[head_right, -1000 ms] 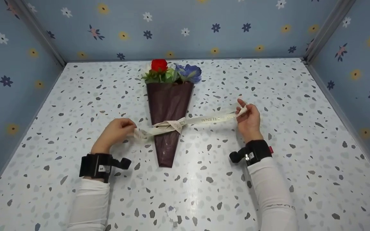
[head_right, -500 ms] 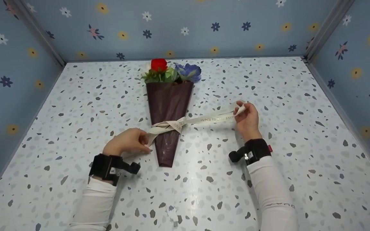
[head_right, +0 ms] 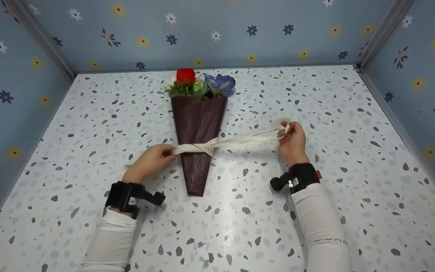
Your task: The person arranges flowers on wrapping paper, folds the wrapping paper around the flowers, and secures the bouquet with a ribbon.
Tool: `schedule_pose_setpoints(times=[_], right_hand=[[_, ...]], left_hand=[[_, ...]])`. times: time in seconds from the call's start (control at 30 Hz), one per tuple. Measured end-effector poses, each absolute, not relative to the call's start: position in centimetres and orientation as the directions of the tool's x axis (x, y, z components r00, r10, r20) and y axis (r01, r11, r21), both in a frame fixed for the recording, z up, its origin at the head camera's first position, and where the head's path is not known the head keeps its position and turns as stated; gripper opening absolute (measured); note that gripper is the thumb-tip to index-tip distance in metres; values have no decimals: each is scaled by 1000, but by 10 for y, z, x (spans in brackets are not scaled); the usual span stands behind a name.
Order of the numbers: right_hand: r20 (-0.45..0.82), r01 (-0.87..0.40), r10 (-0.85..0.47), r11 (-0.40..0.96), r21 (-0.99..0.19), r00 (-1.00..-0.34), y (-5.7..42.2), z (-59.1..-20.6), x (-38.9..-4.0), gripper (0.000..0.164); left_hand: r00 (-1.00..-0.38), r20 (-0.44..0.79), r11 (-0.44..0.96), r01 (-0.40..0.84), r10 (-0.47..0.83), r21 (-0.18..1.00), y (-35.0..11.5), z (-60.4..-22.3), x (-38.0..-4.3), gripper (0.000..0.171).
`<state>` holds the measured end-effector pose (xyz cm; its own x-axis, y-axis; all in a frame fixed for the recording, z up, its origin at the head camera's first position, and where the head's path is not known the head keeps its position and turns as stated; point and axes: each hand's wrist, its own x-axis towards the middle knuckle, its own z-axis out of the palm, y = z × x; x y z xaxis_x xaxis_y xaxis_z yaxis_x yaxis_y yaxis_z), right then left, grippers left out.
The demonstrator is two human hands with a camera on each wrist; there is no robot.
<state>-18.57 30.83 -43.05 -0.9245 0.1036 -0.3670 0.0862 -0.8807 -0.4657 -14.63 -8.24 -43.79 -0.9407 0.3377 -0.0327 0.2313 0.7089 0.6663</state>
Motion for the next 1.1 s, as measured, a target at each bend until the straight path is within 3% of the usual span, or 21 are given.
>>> schedule_pose_setpoints(times=[0.23,0.4,0.7,0.93,1.1], right_hand=[[-388,92,97,-893,-441,-916,308,-431,-185,11],[-389,95,89,-898,-429,-917,307,-433,-186,10],[-393,87,104,-894,-440,-914,307,-431,-187,12],[-405,96,113,-882,-461,-907,305,-432,-188,16],[-413,104,106,-884,-456,-905,304,-431,-189,16]], left_hand=[[-922,-64,544,169,383,821,-99,-426,-146,19],[-924,-59,526,162,379,835,-93,-430,-145,14],[-931,79,498,260,356,827,-76,-438,-145,15],[-930,223,350,321,291,880,-68,-442,-143,16],[-939,212,209,273,272,939,-61,-439,-142,20]])
